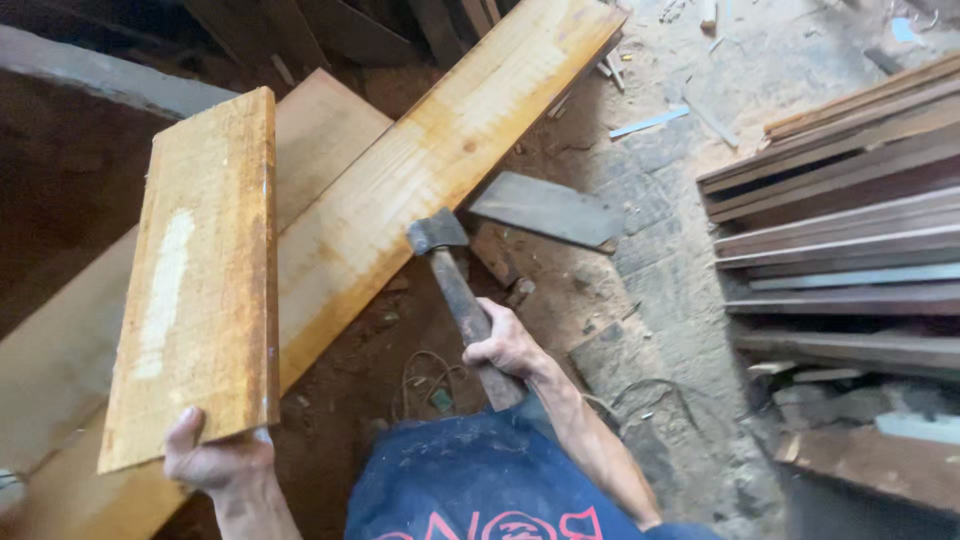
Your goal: The person applies white glue to the edges of wooden planks using a small brush, then joins two planks together and taps them with a hammer to align the joint. The person later uses a metal straightedge to check alignment along the seam.
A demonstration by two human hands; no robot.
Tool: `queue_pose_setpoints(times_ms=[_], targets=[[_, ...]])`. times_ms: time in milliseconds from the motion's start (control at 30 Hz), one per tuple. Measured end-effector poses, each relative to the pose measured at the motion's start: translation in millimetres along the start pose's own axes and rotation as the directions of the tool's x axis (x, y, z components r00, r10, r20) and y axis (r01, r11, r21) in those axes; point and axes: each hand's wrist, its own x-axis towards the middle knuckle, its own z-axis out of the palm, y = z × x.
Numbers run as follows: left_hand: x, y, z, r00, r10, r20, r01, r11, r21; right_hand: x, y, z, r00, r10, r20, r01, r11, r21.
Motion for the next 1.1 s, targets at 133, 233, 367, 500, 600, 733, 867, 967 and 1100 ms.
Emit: queue_pose_setpoints(times_ms=[133, 233, 367, 500, 600, 733, 867, 967, 1100], targets=[[-8.9, -83.9, 88.4, 0.999, 0.003, -0.034, -0.005, 0.998, -0.062, -27.6, -5.0, -126.2, 0.979, 0.141, -0.149, -0.152, 0.986, -0.064], [-14.8, -131.2, 138.3, 0.995, -0.012, -0.097, 0.002, 0.995, -0.099, -40.5, -7.9, -204.6, 0.971, 0.138, -0.198, -0.167, 0.976, -0.139], [-25.0, -180.0, 181.8, 0.993, -0.039, -0.112, 0.028, 0.995, -0.094, -30.9, -16.2, -276.7, 0.968, 0.140, -0.208, -0.177, 0.970, -0.169], [-26.1, -220.8, 220.7, 0.996, -0.020, -0.087, 0.011, 0.995, -0.102, 11.2, -26.8, -332.9, 0.982, 0.140, -0.128, -0.164, 0.964, -0.208], [-30.0, -250.0, 258.0, 0.997, 0.045, -0.062, -0.051, 0.994, -0.097, 54.1, -31.7, -374.9, 0.983, 0.178, -0.038, -0.182, 0.955, -0.236], [-32.8, -288.4, 316.3, 0.989, 0.129, -0.071, -0.136, 0.985, -0.102, 119.4, -42.3, -430.8, 0.990, 0.067, 0.121, -0.017, 0.928, -0.372], [-38.2, -340.3, 355.3, 0.965, 0.167, -0.203, -0.195, 0.973, -0.126, 181.8, -62.1, -488.4, 0.963, 0.138, 0.233, -0.010, 0.877, -0.480], [-44.5, -372.8, 376.4, 0.911, 0.239, -0.336, -0.307, 0.937, -0.168, 220.7, -92.0, -527.0, 0.934, 0.174, 0.313, 0.043, 0.813, -0.581], [-56.1, -434.4, 390.6, 0.789, 0.282, -0.545, -0.430, 0.888, -0.162, 283.9, -102.1, -552.2, 0.870, 0.212, 0.445, 0.160, 0.732, -0.662]])
